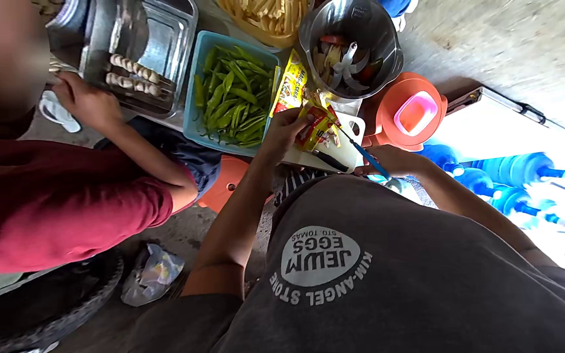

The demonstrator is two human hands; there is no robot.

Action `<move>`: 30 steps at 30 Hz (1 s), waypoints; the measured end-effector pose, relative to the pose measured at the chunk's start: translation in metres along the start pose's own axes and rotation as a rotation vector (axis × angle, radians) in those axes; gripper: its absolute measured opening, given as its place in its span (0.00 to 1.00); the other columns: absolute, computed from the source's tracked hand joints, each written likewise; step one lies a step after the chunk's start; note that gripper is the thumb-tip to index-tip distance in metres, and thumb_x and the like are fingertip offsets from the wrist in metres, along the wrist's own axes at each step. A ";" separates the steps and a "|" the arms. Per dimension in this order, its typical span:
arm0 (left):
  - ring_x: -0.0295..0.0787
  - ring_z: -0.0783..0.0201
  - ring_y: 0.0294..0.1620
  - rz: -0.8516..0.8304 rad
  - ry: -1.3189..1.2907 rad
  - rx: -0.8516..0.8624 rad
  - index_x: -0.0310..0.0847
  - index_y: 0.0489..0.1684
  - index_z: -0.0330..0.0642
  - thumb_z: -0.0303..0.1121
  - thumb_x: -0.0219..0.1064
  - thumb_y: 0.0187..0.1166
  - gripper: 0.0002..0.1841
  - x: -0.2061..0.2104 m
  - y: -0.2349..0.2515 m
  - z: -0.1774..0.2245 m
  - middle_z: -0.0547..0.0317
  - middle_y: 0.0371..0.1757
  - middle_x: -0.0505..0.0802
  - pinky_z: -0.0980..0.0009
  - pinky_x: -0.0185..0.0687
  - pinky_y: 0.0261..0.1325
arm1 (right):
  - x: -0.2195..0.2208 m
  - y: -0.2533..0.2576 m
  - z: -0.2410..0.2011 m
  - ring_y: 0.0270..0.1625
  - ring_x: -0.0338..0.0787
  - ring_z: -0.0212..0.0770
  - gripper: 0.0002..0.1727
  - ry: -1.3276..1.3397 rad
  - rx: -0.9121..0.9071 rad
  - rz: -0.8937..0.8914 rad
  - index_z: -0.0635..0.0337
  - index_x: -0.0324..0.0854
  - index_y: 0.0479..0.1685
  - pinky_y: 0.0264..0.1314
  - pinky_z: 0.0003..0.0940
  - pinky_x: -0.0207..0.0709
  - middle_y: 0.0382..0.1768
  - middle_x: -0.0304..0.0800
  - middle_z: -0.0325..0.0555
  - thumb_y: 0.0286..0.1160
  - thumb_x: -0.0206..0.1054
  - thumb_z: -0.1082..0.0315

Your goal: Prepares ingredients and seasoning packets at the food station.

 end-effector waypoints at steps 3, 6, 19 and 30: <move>0.89 0.79 0.36 -0.077 0.053 -0.005 0.85 0.45 0.39 0.29 0.62 0.86 0.06 0.004 0.004 0.003 0.70 0.34 0.92 0.78 0.87 0.47 | -0.005 0.002 -0.002 0.42 0.85 0.52 0.32 -0.009 0.014 0.004 0.68 0.82 0.49 0.51 0.55 0.77 0.37 0.86 0.55 0.80 0.67 0.41; 0.88 0.80 0.36 -0.103 0.071 0.009 0.84 0.46 0.39 0.30 0.61 0.87 0.07 0.006 0.009 0.005 0.70 0.35 0.91 0.78 0.86 0.48 | -0.010 0.001 -0.003 0.39 0.86 0.50 0.33 -0.018 0.025 0.016 0.68 0.82 0.48 0.51 0.54 0.77 0.35 0.87 0.54 0.79 0.67 0.39; 0.89 0.80 0.37 -0.129 0.086 0.030 0.84 0.46 0.37 0.29 0.61 0.87 0.07 0.001 0.020 0.013 0.70 0.35 0.91 0.77 0.87 0.48 | -0.021 0.003 -0.008 0.42 0.86 0.52 0.36 -0.023 0.059 0.037 0.68 0.84 0.57 0.54 0.56 0.77 0.39 0.88 0.56 0.76 0.69 0.38; 0.87 0.81 0.34 -0.091 0.034 -0.040 0.85 0.41 0.41 0.28 0.60 0.87 0.08 -0.012 0.032 -0.001 0.73 0.32 0.90 0.79 0.85 0.46 | -0.008 0.020 -0.003 0.27 0.77 0.42 0.31 0.011 0.000 0.202 0.66 0.80 0.25 0.36 0.45 0.70 0.21 0.76 0.45 0.78 0.69 0.41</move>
Point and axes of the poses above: each hand's wrist, its own y-axis towards the middle knuckle, its own x-axis out of the palm, z = x × y, the point moved 3 cm from there along y, towards the middle knuckle
